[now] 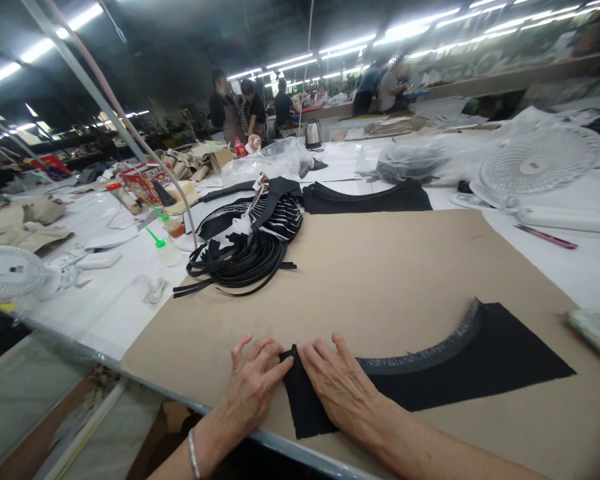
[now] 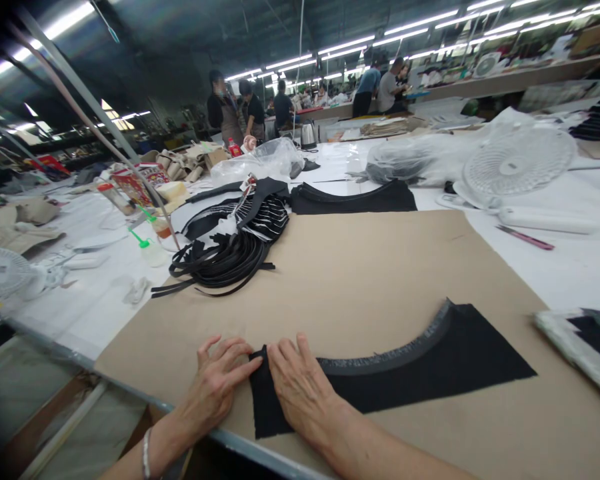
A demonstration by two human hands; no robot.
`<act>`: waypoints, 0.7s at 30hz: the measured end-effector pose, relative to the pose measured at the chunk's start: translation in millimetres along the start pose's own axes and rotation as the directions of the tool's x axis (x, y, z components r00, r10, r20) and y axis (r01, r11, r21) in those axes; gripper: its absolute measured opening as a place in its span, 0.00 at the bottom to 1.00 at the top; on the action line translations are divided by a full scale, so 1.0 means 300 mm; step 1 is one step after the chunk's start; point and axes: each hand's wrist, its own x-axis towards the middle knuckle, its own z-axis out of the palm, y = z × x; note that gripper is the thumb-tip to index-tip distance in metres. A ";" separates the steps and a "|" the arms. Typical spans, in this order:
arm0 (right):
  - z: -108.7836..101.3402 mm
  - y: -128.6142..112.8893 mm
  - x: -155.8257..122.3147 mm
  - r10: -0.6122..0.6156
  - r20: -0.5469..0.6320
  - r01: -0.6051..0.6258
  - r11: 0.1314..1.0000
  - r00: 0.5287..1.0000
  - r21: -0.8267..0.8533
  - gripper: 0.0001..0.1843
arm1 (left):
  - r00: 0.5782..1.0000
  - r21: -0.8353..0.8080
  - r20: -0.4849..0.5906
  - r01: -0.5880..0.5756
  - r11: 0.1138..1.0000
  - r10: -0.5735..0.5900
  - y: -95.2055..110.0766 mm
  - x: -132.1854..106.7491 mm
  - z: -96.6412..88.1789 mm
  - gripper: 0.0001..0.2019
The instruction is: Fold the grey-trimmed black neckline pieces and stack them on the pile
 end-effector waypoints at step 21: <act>0.077 0.006 0.030 0.073 -0.070 -0.077 0.995 0.995 -0.056 0.27 | 1.000 0.045 -0.015 -0.007 0.999 0.008 -0.006 -0.012 0.006 0.26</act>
